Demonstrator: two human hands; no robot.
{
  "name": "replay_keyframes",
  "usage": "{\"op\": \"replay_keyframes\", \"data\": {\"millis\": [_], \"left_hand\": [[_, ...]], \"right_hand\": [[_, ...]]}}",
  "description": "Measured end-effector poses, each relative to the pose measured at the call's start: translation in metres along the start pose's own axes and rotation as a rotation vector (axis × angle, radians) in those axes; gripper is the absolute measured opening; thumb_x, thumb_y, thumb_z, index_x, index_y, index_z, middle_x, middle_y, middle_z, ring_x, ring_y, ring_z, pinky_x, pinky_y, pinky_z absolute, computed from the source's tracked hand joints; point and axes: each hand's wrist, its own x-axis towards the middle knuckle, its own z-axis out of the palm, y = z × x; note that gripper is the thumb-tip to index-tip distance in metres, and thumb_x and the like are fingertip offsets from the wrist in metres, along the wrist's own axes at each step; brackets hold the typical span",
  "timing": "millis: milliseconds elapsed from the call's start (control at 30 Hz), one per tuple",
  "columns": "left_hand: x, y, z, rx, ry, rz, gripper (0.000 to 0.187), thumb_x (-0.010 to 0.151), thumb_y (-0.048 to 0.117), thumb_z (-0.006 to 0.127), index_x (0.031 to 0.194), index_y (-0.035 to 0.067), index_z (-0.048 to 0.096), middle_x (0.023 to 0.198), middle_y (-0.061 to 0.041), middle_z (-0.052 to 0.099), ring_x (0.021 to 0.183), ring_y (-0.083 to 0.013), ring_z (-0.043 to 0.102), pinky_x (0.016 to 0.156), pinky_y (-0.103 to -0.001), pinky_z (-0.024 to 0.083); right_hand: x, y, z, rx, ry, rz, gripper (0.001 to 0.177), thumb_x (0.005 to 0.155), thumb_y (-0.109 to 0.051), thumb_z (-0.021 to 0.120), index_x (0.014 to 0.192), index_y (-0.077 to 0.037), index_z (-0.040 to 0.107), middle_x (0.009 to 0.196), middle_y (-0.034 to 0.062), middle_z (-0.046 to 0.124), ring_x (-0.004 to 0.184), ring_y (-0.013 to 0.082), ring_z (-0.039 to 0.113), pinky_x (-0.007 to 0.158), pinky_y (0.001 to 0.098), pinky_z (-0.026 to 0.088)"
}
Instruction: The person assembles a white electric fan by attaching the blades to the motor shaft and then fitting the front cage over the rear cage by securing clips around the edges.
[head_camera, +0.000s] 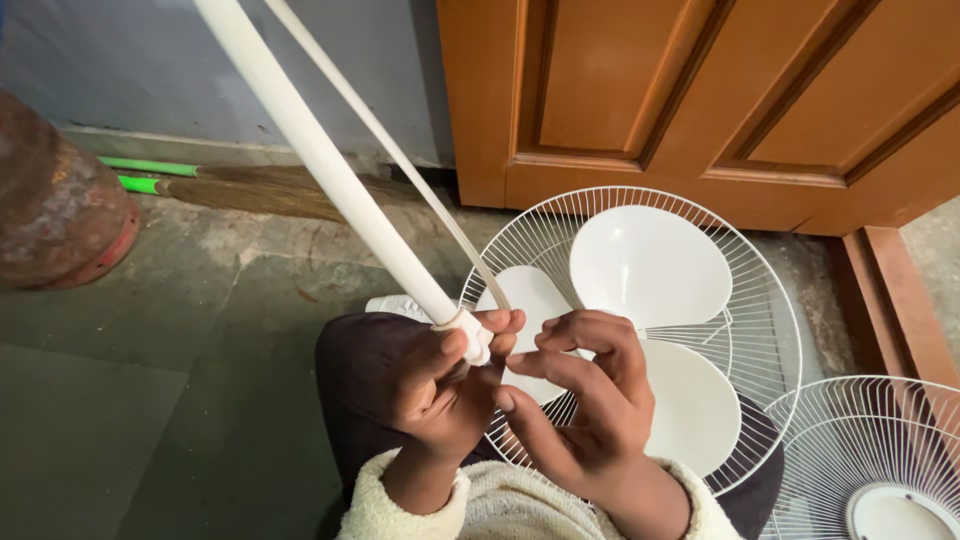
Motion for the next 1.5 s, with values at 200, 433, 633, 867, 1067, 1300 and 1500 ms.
{"op": "replay_keyframes", "data": {"millis": [200, 433, 633, 867, 1067, 1300, 1500], "left_hand": [[0.0, -0.006, 0.004, 0.285, -0.012, 0.122, 0.032, 0.111, 0.004, 0.057, 0.141, 0.013, 0.061, 0.134, -0.031, 0.065, 0.119, -0.0383, 0.07, 0.103, -0.051, 0.061], [-0.002, -0.013, -0.002, 0.199, -0.026, 0.088, 0.032, 0.112, 0.002, 0.053, 0.142, 0.011, 0.06, 0.14, -0.033, 0.062, 0.13, -0.0411, 0.066, 0.11, -0.053, 0.058], [-0.005, -0.026, -0.009, 0.424, -0.056, 0.18, 0.038, 0.108, -0.001, 0.059, 0.143, 0.011, 0.056, 0.14, -0.032, 0.059, 0.13, -0.0413, 0.065, 0.111, -0.053, 0.057], [-0.012, -0.037, -0.025, 0.065, 0.101, -0.051, 0.028, 0.113, 0.007, 0.051, 0.135, -0.004, 0.064, 0.136, -0.034, 0.06, 0.132, -0.0433, 0.062, 0.12, -0.057, 0.05], [-0.008, -0.035, -0.022, 0.155, 0.017, -0.005, 0.026, 0.114, 0.004, 0.047, 0.135, 0.001, 0.061, 0.139, -0.032, 0.059, 0.129, -0.045, 0.062, 0.111, -0.062, 0.052], [-0.006, -0.039, -0.014, 0.425, -0.002, 0.173, 0.025, 0.111, 0.0, 0.051, 0.134, 0.006, 0.06, 0.137, -0.031, 0.062, 0.124, -0.0457, 0.068, 0.11, -0.062, 0.058], [-0.012, -0.042, -0.018, 0.297, 0.069, 0.118, 0.024, 0.111, 0.002, 0.051, 0.131, 0.004, 0.064, 0.137, -0.032, 0.062, 0.126, -0.0475, 0.065, 0.113, -0.063, 0.053]], "right_hand": [[0.002, 0.0, 0.014, -0.154, 0.057, -0.04, 0.031, 0.075, -0.009, 0.086, 0.101, -0.003, 0.071, 0.107, 0.0128, 0.059, 0.099, 0.0268, 0.062, 0.087, 0.0363, 0.052], [-0.001, -0.002, 0.021, -0.243, 0.057, 0.013, 0.025, 0.078, -0.007, 0.082, 0.1, -0.004, 0.07, 0.106, 0.0126, 0.06, 0.103, 0.03, 0.058, 0.091, 0.0404, 0.048], [-0.01, 0.006, 0.025, -0.351, 0.006, 0.031, 0.02, 0.088, -0.009, 0.072, 0.105, -0.003, 0.064, 0.112, 0.0161, 0.056, 0.11, 0.0344, 0.054, 0.099, 0.0456, 0.042], [-0.015, 0.021, 0.028, -0.32, -0.018, 0.109, 0.019, 0.09, -0.005, 0.064, 0.109, -0.003, 0.062, 0.115, 0.0179, 0.057, 0.113, 0.0371, 0.053, 0.104, 0.0476, 0.039], [-0.02, 0.026, 0.028, -0.307, 0.073, 0.035, 0.028, 0.086, -0.007, 0.071, 0.11, -0.002, 0.058, 0.114, 0.017, 0.056, 0.113, 0.0355, 0.052, 0.102, 0.0468, 0.042], [-0.023, 0.029, 0.034, -0.413, 0.033, 0.001, 0.026, 0.087, -0.004, 0.071, 0.111, -0.003, 0.06, 0.114, 0.0164, 0.057, 0.115, 0.0384, 0.049, 0.105, 0.0493, 0.039], [-0.023, 0.027, 0.032, -0.431, 0.002, 0.05, 0.026, 0.087, -0.004, 0.069, 0.112, -0.004, 0.063, 0.113, 0.0173, 0.056, 0.115, 0.0375, 0.05, 0.105, 0.0492, 0.038]]}}
